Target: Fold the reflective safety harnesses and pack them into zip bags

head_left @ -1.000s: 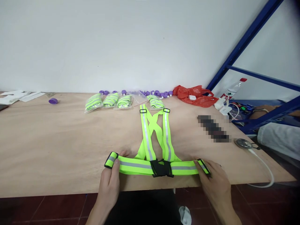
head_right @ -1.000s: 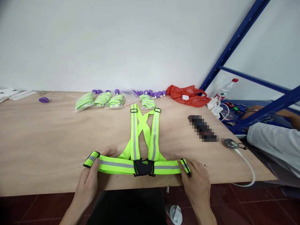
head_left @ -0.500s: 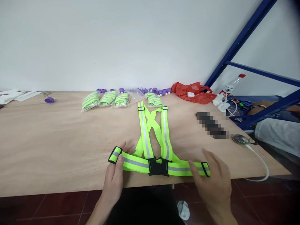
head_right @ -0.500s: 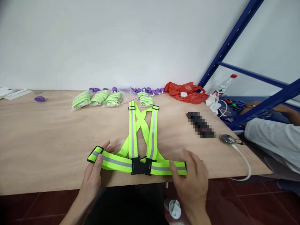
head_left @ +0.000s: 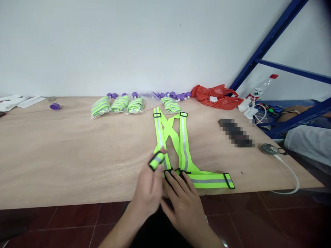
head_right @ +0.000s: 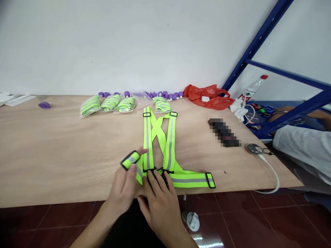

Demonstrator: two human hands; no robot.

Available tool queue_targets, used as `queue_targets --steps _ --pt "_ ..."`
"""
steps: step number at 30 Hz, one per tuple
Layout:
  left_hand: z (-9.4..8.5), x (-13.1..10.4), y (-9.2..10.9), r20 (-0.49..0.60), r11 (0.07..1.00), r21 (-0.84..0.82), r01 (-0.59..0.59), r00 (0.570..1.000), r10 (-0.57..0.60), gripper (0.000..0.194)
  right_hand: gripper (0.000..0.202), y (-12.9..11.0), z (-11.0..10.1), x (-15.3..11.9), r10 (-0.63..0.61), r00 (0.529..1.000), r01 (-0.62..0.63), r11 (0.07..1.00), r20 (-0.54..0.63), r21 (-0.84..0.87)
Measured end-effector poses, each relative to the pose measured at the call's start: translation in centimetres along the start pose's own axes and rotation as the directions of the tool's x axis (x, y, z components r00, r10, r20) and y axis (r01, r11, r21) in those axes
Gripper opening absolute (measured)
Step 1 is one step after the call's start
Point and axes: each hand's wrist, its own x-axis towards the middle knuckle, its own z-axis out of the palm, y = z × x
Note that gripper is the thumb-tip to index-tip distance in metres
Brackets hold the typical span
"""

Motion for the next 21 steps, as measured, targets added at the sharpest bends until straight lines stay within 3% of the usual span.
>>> queue_targets --steps 3,6,8,11,15,18,21 --pt "3.0 0.9 0.8 0.269 0.948 0.235 -0.214 0.952 0.148 0.044 0.038 -0.4 0.7 -0.9 -0.027 0.999 0.024 0.997 -0.042 -0.075" --pt "5.4 1.2 0.3 0.457 0.854 0.419 -0.308 0.884 0.094 0.042 0.031 -0.7 1.8 -2.1 -0.006 0.998 -0.001 0.993 -0.059 -0.121" --pt "6.1 1.1 -0.4 0.499 0.802 0.493 -0.337 0.865 0.057 0.042 0.028 -0.8 2.4 -2.7 0.005 1.0 -0.008 0.994 -0.027 -0.11" --pt "5.7 1.1 -1.2 0.499 0.764 0.542 -0.351 0.865 0.043 0.045 0.027 -0.9 2.4 -2.9 0.038 0.999 -0.038 0.999 0.013 0.003" --pt "3.8 1.4 -1.6 0.551 0.759 0.529 -0.379 0.834 0.032 0.049 0.023 -0.3 0.6 -2.3 0.063 0.997 -0.055 0.978 -0.033 0.202" --pt "3.0 1.6 -1.9 0.606 0.751 0.502 -0.429 0.794 0.048 0.048 0.033 1.0 -1.5 -2.4 -0.025 0.991 0.07 0.932 -0.129 0.355" --pt "2.8 1.6 -2.2 0.633 0.717 0.497 -0.489 0.769 0.087 0.054 0.039 3.0 -2.9 -3.6 0.025 0.967 0.056 0.95 -0.252 0.307"
